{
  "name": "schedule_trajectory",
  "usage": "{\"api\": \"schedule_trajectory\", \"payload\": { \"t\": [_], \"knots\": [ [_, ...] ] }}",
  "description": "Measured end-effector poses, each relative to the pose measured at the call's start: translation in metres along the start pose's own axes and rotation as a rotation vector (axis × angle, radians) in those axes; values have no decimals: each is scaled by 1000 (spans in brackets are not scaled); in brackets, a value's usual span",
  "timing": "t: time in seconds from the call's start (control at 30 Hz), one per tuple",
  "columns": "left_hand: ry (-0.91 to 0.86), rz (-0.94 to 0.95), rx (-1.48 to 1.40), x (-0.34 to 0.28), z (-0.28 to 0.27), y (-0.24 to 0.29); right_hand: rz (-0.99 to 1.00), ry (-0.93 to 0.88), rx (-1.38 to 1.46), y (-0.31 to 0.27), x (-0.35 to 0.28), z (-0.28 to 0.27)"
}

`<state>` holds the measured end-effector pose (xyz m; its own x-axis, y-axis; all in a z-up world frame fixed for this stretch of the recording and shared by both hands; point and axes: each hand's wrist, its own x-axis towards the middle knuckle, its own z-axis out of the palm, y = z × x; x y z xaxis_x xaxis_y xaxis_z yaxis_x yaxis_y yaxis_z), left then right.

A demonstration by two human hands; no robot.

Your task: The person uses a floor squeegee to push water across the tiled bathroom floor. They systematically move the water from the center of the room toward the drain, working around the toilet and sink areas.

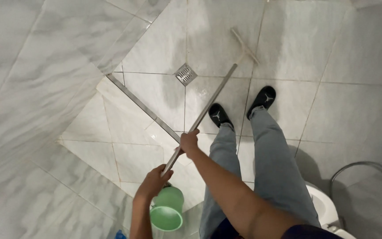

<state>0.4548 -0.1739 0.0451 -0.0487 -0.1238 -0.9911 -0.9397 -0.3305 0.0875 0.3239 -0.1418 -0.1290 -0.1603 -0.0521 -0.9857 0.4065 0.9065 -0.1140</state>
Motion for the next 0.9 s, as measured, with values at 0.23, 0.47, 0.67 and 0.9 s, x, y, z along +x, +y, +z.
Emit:
{"api": "schedule_trajectory", "payload": {
  "t": [0.23,0.47,0.67,0.9],
  "knots": [
    [-110,241,180,26,20,101,-120,166,189,24,77,-113],
    [-469,619,315,116,152,230,-101,721,144,102,232,-374],
    [-478,562,328,114,183,251,-105,260,591,135,250,-393],
    [-169,250,399,19,73,149,89,-297,-56,45,88,-188]
  ]
}}
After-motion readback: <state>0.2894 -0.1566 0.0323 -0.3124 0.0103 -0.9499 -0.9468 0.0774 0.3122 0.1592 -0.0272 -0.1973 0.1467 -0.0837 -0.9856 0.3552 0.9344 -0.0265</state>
